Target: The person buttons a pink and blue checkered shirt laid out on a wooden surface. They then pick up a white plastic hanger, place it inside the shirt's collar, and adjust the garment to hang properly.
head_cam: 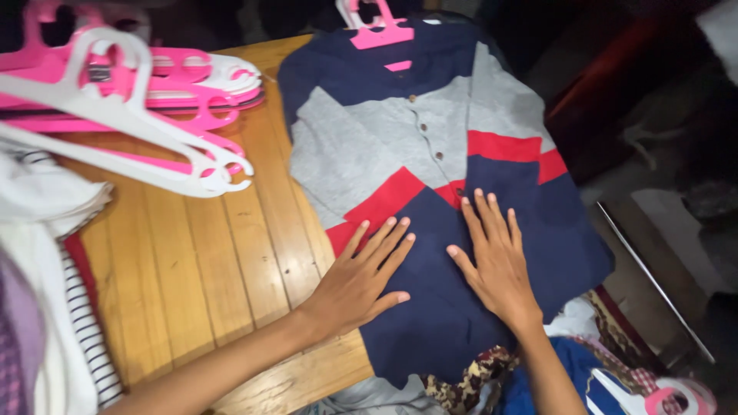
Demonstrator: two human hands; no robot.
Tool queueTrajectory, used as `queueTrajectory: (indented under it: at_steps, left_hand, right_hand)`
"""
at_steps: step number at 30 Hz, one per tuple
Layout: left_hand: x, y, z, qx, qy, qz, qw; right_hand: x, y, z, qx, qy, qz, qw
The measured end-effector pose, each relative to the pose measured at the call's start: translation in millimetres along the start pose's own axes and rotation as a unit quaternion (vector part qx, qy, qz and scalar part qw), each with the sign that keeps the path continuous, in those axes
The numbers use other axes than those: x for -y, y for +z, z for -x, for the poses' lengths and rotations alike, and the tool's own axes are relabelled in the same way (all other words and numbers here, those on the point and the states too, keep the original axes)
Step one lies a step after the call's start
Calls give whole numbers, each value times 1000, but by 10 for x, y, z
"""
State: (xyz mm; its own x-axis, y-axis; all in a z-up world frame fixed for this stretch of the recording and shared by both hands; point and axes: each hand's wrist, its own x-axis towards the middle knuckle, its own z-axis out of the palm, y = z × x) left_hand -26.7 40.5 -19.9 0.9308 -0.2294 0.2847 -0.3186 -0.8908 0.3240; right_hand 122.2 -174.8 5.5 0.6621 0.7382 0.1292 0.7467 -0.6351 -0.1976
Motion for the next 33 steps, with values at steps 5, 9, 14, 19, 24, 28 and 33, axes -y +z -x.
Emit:
queueTrajectory:
  at_steps: [5, 9, 14, 19, 24, 28, 33]
  left_hand:
    - [28, -373, 261, -28, -61, 10, 998]
    - [84, -610, 568, -66, -121, -19, 990]
    - [163, -854, 1058, -92, -189, -22, 977]
    - [227, -1189, 1656, -133, -272, -55, 951]
    - [387, -1393, 2318, -220, -368, -144, 892]
    - [337, -1549, 2727, -241, -440, -177, 847]
    - [283, -1573, 3035, -259, -532, -177, 786]
  right_hand:
    - [360, -146, -190, -16, -77, -49, 996]
    - [653, -123, -344, 18, -162, -94, 982]
    - [1174, -230, -537, 98, -233, -135, 958]
    - [1580, -61, -760, 171, -272, -146, 936]
    - [2233, -82, -959, 231, -311, -190, 902]
    - [2702, 202, -1107, 238, -339, -229, 881]
    - [3352, 664, -1304, 228, -355, -330, 844]
